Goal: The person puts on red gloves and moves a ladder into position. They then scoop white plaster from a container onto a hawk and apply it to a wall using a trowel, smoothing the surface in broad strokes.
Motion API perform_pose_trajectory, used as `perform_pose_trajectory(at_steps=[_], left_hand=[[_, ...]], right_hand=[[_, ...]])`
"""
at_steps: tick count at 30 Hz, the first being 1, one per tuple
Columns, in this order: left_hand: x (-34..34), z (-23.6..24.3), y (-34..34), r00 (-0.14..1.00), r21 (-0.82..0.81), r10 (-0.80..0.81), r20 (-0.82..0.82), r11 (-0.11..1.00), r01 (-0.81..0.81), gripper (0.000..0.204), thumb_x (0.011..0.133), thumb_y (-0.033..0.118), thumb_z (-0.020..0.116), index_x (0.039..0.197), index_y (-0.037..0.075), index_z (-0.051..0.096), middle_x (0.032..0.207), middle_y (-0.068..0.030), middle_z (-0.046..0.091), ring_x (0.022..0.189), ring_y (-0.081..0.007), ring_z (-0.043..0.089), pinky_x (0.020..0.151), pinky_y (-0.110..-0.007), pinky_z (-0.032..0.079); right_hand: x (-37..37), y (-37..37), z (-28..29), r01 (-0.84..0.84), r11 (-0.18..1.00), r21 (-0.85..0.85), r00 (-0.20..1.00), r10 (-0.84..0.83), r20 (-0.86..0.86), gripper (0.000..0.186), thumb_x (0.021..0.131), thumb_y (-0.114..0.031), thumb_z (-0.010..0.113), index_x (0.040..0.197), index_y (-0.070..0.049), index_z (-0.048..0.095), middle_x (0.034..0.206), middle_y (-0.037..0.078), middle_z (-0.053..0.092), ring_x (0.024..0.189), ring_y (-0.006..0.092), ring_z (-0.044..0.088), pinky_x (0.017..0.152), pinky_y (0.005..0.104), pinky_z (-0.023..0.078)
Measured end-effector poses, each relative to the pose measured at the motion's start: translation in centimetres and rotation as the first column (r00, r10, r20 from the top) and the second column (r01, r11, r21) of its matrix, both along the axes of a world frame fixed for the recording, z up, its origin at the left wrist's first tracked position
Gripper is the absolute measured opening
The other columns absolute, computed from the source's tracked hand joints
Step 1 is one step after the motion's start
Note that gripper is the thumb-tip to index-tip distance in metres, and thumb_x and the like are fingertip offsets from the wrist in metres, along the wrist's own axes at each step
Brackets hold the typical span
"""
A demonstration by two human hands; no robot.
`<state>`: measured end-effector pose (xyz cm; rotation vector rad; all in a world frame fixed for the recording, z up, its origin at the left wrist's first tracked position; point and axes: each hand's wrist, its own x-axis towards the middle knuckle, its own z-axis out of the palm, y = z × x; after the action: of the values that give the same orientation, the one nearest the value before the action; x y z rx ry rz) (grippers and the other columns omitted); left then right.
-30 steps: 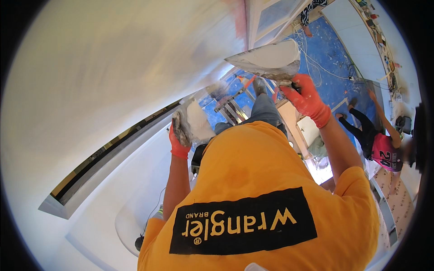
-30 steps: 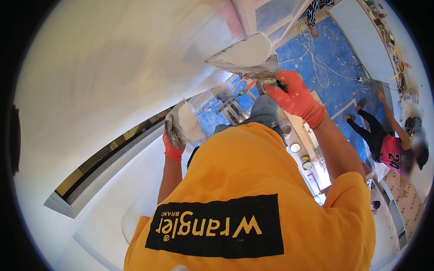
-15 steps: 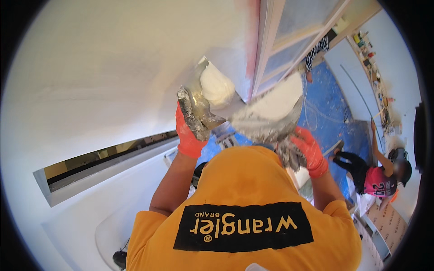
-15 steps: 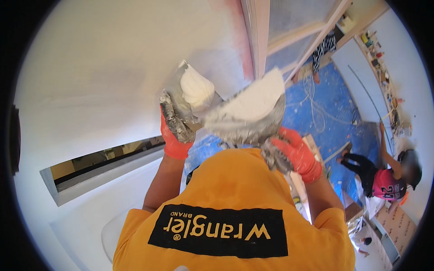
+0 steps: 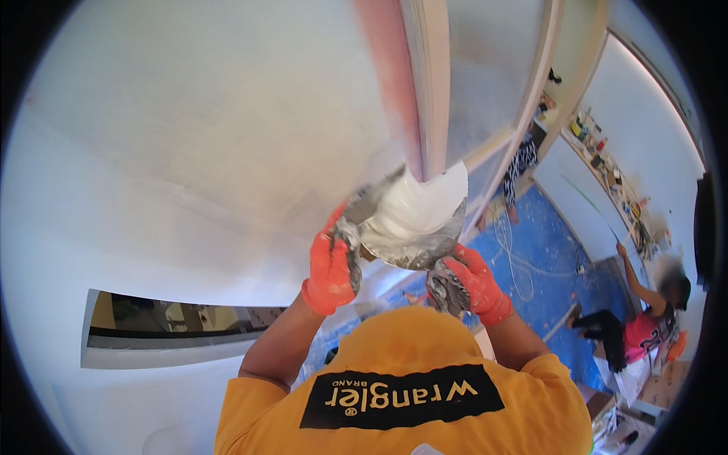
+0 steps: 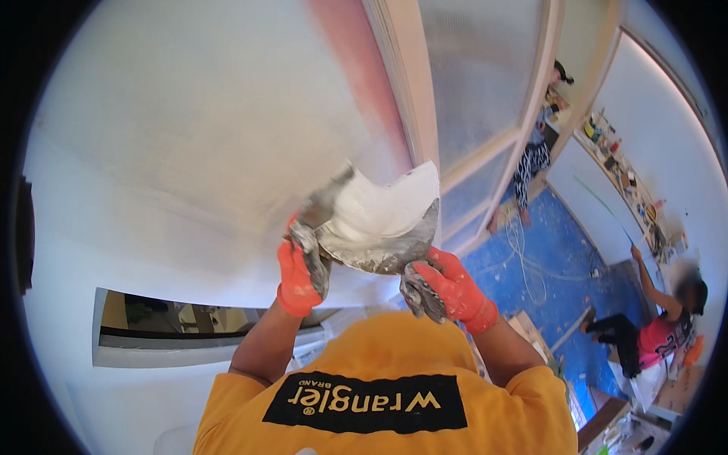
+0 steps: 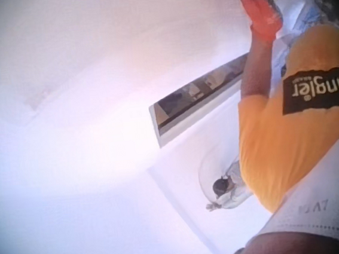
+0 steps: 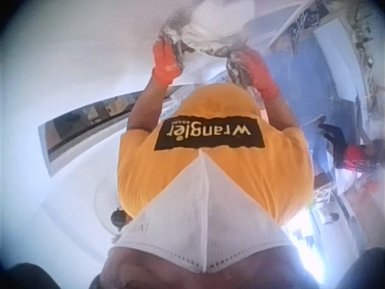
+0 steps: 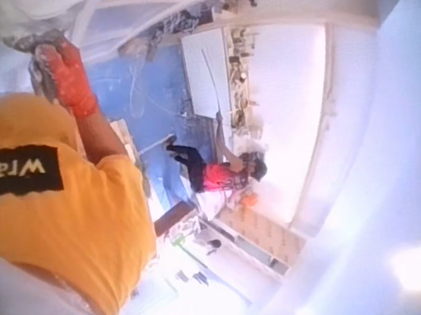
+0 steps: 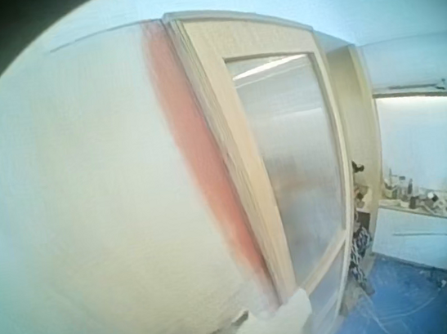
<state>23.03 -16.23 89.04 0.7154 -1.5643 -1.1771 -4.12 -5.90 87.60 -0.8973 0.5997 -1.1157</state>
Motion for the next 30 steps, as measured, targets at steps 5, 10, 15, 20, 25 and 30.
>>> perform_pose_trajectory(at_steps=[5,10,15,20,25,30], left_hand=[[2.6,3.6,-0.4,0.883,-0.367,0.019,0.469,0.913,0.176,0.037,0.104,0.013,0.039,0.137,0.002,0.051,0.117,-0.0080,0.061,0.093,-0.0128,0.057,0.080,-0.028,0.048],[3.9,1.2,1.1,0.997,0.102,0.013,0.077,0.995,-0.021,0.037,0.100,-0.002,0.040,0.134,-0.001,0.055,0.113,-0.0092,0.063,0.091,-0.0124,0.056,0.084,-0.028,0.047],[2.6,1.9,1.2,0.851,-0.874,0.523,0.048,0.434,-0.217,0.032,0.102,0.006,0.047,0.131,-0.001,0.055,0.086,-0.0117,0.060,0.073,-0.0204,0.050,0.066,-0.033,0.042],[2.7,0.4,2.4,0.962,-0.498,0.251,0.107,0.851,-0.167,0.030,0.099,0.006,0.048,0.126,-0.004,0.055,0.097,-0.0182,0.060,0.078,-0.0310,0.054,0.068,-0.040,0.045],[4.5,-2.3,0.5,0.915,-0.650,0.377,0.146,0.733,-0.199,0.035,0.098,0.008,0.051,0.130,-0.005,0.053,0.097,-0.0188,0.061,0.083,-0.0304,0.059,0.071,-0.041,0.048],[5.5,-4.2,0.0,0.929,-0.635,0.310,0.204,0.764,-0.115,0.047,0.088,0.005,0.058,0.132,-0.007,0.049,0.103,-0.0222,0.061,0.088,-0.0368,0.061,0.075,-0.044,0.050]], right_hand=[[-2.2,-3.8,1.0,0.277,0.634,-0.722,0.656,-0.674,-0.340,0.044,0.086,-0.015,0.067,0.128,-0.002,0.060,0.140,0.027,0.049,0.125,0.0397,0.055,0.104,0.0465,0.046],[-3.4,-5.2,17.4,0.081,0.386,-0.919,0.554,-0.784,-0.280,0.047,0.085,-0.007,0.064,0.131,-0.003,0.059,0.144,0.028,0.046,0.125,0.0401,0.055,0.103,0.0448,0.047],[4.0,-8.7,35.1,-0.040,-0.300,-0.953,0.166,-0.943,0.290,0.058,0.086,0.005,0.060,0.142,-0.002,0.047,0.120,0.017,0.063,0.100,0.0290,0.064,0.094,0.0378,0.050],[8.5,-14.3,39.1,-0.152,-0.246,-0.957,-0.195,-0.942,0.273,0.052,0.087,0.001,0.060,0.138,-0.004,0.051,0.102,0.012,0.064,0.088,0.0248,0.063,0.085,0.0364,0.051],[11.5,-18.4,39.5,-0.664,0.125,-0.737,-0.632,-0.622,0.463,0.044,0.086,-0.003,0.061,0.130,-0.003,0.057,0.096,0.013,0.065,0.090,0.0242,0.063,0.075,0.0346,0.052],[9.8,-13.0,34.0,-0.709,0.133,-0.693,-0.540,-0.734,0.412,0.045,0.086,-0.009,0.064,0.130,-0.004,0.056,0.087,0.009,0.060,0.080,0.0230,0.059,0.072,0.0384,0.052]])
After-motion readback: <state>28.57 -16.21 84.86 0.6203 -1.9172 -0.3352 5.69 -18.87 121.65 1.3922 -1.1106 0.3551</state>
